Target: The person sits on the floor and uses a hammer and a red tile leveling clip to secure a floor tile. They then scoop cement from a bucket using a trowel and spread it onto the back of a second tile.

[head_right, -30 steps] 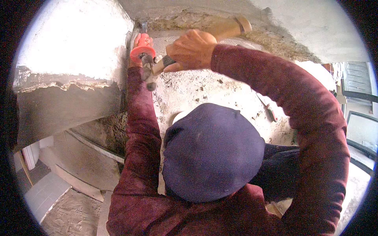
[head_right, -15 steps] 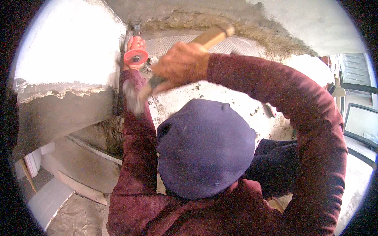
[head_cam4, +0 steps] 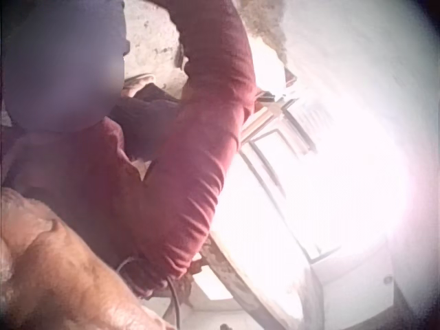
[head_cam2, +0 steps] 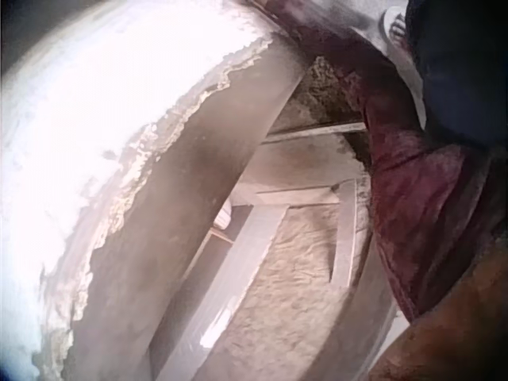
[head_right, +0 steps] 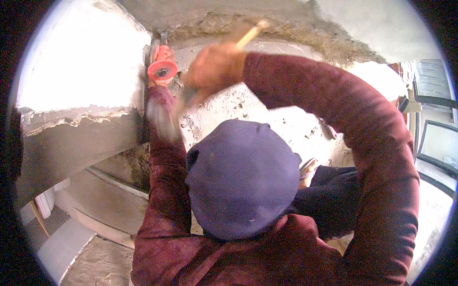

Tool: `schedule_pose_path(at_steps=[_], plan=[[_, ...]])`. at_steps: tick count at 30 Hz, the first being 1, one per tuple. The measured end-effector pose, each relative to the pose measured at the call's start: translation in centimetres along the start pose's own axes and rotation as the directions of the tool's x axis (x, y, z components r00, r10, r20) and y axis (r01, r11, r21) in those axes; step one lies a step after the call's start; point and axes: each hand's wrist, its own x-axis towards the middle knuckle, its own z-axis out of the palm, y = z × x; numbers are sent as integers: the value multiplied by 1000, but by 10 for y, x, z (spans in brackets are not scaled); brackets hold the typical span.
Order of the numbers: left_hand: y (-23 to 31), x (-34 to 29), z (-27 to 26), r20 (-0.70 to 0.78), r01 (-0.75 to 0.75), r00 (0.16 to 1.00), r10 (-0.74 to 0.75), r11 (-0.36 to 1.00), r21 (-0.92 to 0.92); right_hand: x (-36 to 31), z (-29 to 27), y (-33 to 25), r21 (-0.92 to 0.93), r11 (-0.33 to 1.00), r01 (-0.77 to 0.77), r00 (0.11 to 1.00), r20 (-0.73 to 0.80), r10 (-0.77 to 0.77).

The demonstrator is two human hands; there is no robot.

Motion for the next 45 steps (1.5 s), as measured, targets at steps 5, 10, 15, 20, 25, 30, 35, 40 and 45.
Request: schedule_pose_path(at_steps=[5, 10, 15, 20, 25, 30, 35, 40, 45], plan=[[-14, -5, -14, -94, -214, 974, 207, 974, -69, 2, -8, 5, 134, 953, -272, 919, 329, 216], [7, 19, -34, 30, -21, 999, 26, 989, -145, -16, 15, 3, 18, 998, 60, 991, 115, -62], [3, 26, -13, -46, -94, 995, 93, 996, -4, -18, 2, 33, -91, 896, -435, 848, 293, 442], [-43, -5, -7, -313, -302, 879, 359, 928, 217, -79, -10, -5, 185, 953, -242, 953, 232, 197], [-57, -3, -14, -98, -151, 984, 150, 989, 2, -103, 4, -11, 220, 869, -442, 866, 358, 350], [-57, 15, 6, -68, -65, 996, 56, 988, -139, -106, 0, -6, 163, 898, -408, 882, 323, 342], [-57, 11, 11, -55, -77, 995, 79, 996, 46, -98, -3, -5, 103, 915, -390, 898, 261, 353], [-41, 11, -9, -75, 37, 997, -22, 978, 205, -85, -7, 0, 107, 918, -382, 892, 301, 336], [-42, 0, -16, -74, 66, 995, -61, 995, 72, -79, -4, -5, 122, 931, -343, 902, 319, 291]])
